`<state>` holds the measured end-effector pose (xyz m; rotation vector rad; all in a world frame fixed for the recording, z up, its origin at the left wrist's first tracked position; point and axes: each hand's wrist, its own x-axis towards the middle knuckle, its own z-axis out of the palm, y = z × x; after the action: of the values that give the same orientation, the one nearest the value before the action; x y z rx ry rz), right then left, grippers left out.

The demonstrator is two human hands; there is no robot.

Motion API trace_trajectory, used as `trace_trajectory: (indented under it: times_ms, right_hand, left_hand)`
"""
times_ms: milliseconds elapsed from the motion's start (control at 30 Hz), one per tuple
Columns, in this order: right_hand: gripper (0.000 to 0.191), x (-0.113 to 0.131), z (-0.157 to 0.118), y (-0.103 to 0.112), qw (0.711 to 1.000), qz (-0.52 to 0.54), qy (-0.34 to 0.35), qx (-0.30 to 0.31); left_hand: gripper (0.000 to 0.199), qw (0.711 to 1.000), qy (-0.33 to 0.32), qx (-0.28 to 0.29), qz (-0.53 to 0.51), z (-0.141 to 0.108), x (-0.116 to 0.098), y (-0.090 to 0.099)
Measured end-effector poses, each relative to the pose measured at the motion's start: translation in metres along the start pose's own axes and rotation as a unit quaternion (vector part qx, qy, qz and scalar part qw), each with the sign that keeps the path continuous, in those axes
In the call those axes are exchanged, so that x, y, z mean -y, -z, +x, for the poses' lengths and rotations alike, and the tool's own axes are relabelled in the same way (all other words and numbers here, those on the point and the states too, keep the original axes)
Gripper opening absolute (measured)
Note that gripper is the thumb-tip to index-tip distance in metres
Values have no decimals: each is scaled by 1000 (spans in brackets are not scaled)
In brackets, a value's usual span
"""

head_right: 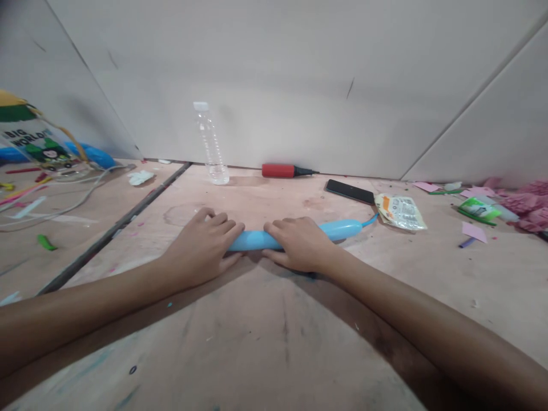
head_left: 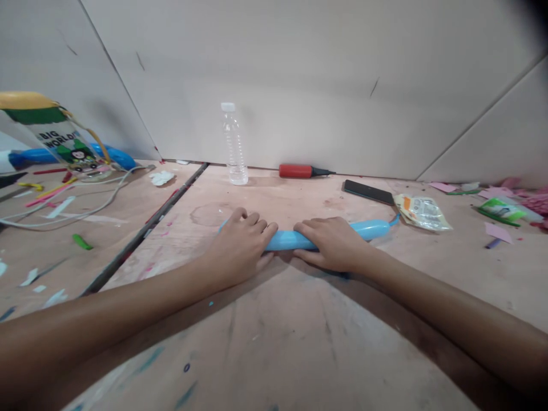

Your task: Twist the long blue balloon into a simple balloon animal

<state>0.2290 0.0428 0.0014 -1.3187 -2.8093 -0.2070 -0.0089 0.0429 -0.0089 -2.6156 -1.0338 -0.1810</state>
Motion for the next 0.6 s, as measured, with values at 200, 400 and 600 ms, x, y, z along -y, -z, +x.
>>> trace_trajectory:
  times_ms: [200,400,600]
  right_hand:
    - [17,-23,0,12,997,-23,-75,0]
    - [31,-27,-1,13,998,-5,-59,8]
    - [41,-5,1,-2,999,34,-12,-27]
  left_hand:
    - [41,994,18,-82,-67,-3,5,0]
    - [27,987,28,-92,-131,1,12,-11]
    - [47,980,-1,-97,-173,-1,13,-11]
